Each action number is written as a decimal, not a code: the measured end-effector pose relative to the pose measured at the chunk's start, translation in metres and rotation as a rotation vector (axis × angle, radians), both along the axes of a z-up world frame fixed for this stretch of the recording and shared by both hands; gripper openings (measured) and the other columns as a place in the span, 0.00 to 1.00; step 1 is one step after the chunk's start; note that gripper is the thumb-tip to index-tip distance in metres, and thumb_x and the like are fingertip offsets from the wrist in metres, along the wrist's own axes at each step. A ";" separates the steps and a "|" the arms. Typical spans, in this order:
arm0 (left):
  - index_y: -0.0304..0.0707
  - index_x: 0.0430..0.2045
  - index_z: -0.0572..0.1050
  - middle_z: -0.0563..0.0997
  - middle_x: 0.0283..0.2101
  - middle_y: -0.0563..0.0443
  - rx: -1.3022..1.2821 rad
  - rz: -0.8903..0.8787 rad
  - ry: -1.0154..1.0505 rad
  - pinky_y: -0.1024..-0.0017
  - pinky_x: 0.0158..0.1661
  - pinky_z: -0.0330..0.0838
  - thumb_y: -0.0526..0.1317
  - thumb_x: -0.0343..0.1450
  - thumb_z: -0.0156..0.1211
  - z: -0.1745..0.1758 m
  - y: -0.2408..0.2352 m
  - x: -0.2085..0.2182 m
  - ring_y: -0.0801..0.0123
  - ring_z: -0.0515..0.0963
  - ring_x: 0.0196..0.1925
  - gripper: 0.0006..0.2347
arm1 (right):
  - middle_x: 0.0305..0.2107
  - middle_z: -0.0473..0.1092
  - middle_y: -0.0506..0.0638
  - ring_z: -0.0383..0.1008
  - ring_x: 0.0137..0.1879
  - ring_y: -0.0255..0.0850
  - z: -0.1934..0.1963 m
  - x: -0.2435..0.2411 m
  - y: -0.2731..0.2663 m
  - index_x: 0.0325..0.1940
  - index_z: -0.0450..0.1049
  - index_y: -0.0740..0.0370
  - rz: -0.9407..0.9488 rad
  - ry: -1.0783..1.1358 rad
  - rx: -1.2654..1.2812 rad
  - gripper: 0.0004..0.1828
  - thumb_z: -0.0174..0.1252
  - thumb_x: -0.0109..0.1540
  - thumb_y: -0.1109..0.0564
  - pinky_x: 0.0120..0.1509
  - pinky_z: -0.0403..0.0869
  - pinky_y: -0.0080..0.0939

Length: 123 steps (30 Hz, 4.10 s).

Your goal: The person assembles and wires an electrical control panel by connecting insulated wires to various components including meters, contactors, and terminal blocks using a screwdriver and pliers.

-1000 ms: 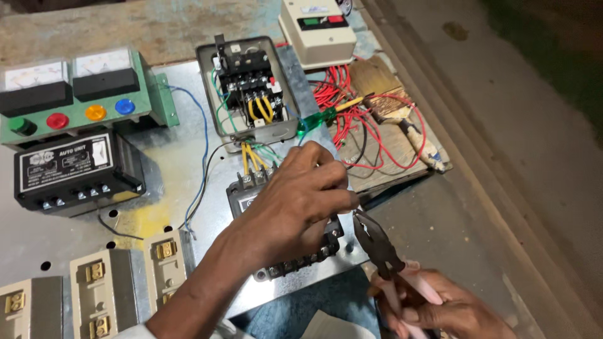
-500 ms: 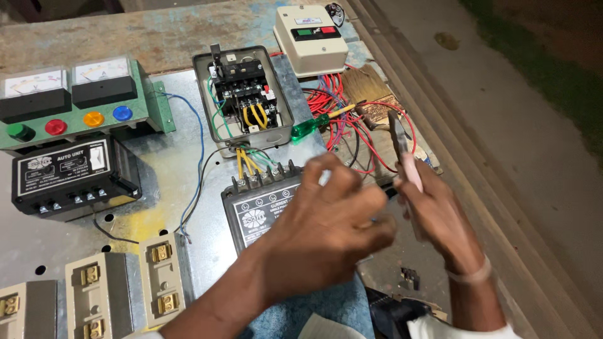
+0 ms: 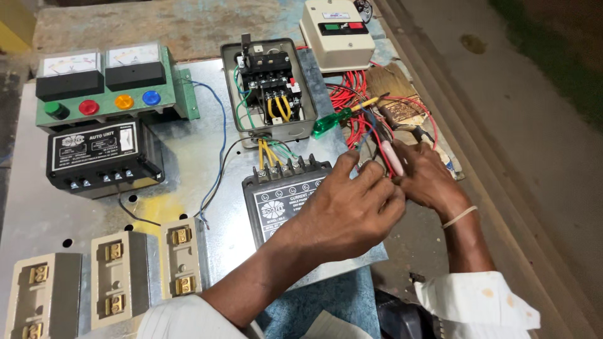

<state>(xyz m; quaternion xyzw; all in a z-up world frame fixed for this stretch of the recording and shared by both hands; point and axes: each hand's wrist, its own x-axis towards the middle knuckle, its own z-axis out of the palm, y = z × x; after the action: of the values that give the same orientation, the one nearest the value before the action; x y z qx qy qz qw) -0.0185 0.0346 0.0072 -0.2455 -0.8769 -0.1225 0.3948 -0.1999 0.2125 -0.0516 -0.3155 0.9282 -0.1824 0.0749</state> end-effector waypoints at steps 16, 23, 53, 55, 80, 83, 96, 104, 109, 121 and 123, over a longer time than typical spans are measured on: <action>0.29 0.40 0.78 0.77 0.35 0.44 -0.017 0.114 0.079 0.48 0.54 0.71 0.38 0.70 0.58 -0.005 0.003 0.006 0.54 0.79 0.47 0.10 | 0.46 0.77 0.55 0.79 0.49 0.42 0.024 0.036 0.002 0.62 0.73 0.66 -0.215 -0.116 -0.440 0.23 0.55 0.65 0.52 0.52 0.75 0.41; 0.25 0.40 0.78 0.77 0.34 0.44 0.046 0.101 0.044 0.52 0.50 0.70 0.36 0.69 0.58 -0.016 0.006 0.000 0.55 0.78 0.44 0.11 | 0.33 0.74 0.44 0.69 0.35 0.27 0.024 0.045 -0.029 0.54 0.79 0.68 -0.071 -0.690 -0.853 0.13 0.60 0.67 0.58 0.37 0.68 0.28; 0.33 0.30 0.82 0.84 0.34 0.33 0.363 1.025 -0.927 0.50 0.47 0.73 0.37 0.63 0.62 -0.033 -0.135 0.051 0.45 0.83 0.41 0.08 | 0.31 0.79 0.56 0.78 0.32 0.39 -0.006 0.045 -0.079 0.49 0.79 0.67 -0.246 0.079 -0.514 0.12 0.59 0.63 0.61 0.37 0.75 0.39; 0.34 0.29 0.81 0.83 0.35 0.32 0.401 1.037 -0.931 0.49 0.46 0.74 0.34 0.62 0.59 -0.038 -0.137 0.052 0.42 0.83 0.41 0.07 | 0.32 0.79 0.59 0.81 0.35 0.41 -0.006 0.045 -0.085 0.48 0.80 0.67 -0.212 0.146 -0.473 0.12 0.60 0.63 0.59 0.41 0.77 0.40; 0.32 0.34 0.78 0.81 0.26 0.51 1.537 0.288 -0.299 0.78 0.29 0.75 0.33 0.74 0.56 0.013 -0.066 0.066 0.77 0.78 0.26 0.04 | 0.36 0.76 0.50 0.73 0.38 0.34 0.073 0.133 -0.093 0.52 0.80 0.64 0.159 -0.050 -0.679 0.12 0.62 0.66 0.57 0.42 0.72 0.33; 0.30 0.33 0.76 0.78 0.36 0.54 1.630 0.015 -0.181 0.80 0.39 0.72 0.32 0.72 0.58 0.012 -0.040 0.053 0.81 0.75 0.36 0.03 | 0.33 0.75 0.50 0.74 0.36 0.33 0.080 0.157 -0.094 0.52 0.79 0.64 0.262 -0.174 -0.615 0.14 0.63 0.64 0.56 0.39 0.73 0.33; 0.29 0.38 0.72 0.81 0.32 0.44 2.014 -0.298 -0.252 0.75 0.41 0.77 0.34 0.75 0.57 0.002 -0.009 0.038 0.72 0.81 0.35 0.05 | 0.37 0.77 0.47 0.74 0.35 0.28 0.065 0.169 -0.083 0.50 0.78 0.66 0.148 -0.192 -0.673 0.12 0.59 0.65 0.58 0.37 0.73 0.30; 0.30 0.40 0.68 0.83 0.34 0.35 1.919 -0.311 -0.333 0.72 0.36 0.76 0.33 0.76 0.56 -0.003 -0.013 0.025 0.67 0.80 0.31 0.05 | 0.19 0.72 0.44 0.67 0.25 0.26 0.044 0.156 -0.062 0.38 0.81 0.67 -0.091 -0.301 -0.788 0.12 0.59 0.67 0.55 0.28 0.67 0.28; 0.31 0.37 0.68 0.83 0.33 0.36 2.025 -0.418 -0.302 0.70 0.28 0.77 0.34 0.74 0.55 -0.007 0.001 0.021 0.66 0.81 0.27 0.05 | 0.18 0.70 0.43 0.64 0.24 0.26 0.033 0.149 -0.056 0.35 0.79 0.67 -0.155 -0.457 -0.993 0.17 0.54 0.71 0.52 0.27 0.64 0.28; 0.28 0.38 0.75 0.79 0.44 0.36 0.274 0.301 0.074 0.54 0.54 0.63 0.29 0.59 0.53 0.011 -0.003 0.030 0.47 0.76 0.51 0.15 | 0.19 0.70 0.43 0.66 0.27 0.26 0.043 0.132 -0.038 0.38 0.79 0.65 -0.082 -0.143 -0.782 0.12 0.57 0.69 0.54 0.29 0.66 0.29; 0.27 0.38 0.75 0.78 0.40 0.39 0.261 0.248 0.004 0.51 0.56 0.61 0.30 0.58 0.54 0.011 -0.010 0.023 0.48 0.76 0.50 0.15 | 0.20 0.71 0.43 0.69 0.26 0.26 0.042 0.130 -0.036 0.37 0.79 0.66 -0.010 -0.119 -0.744 0.13 0.57 0.69 0.54 0.30 0.68 0.30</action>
<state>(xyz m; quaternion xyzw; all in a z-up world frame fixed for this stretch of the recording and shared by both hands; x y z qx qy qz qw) 0.0049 0.0246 0.0182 -0.0827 -0.8762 -0.1851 0.4372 -0.0702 0.1764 -0.0093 -0.3054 0.7940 -0.5256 0.0078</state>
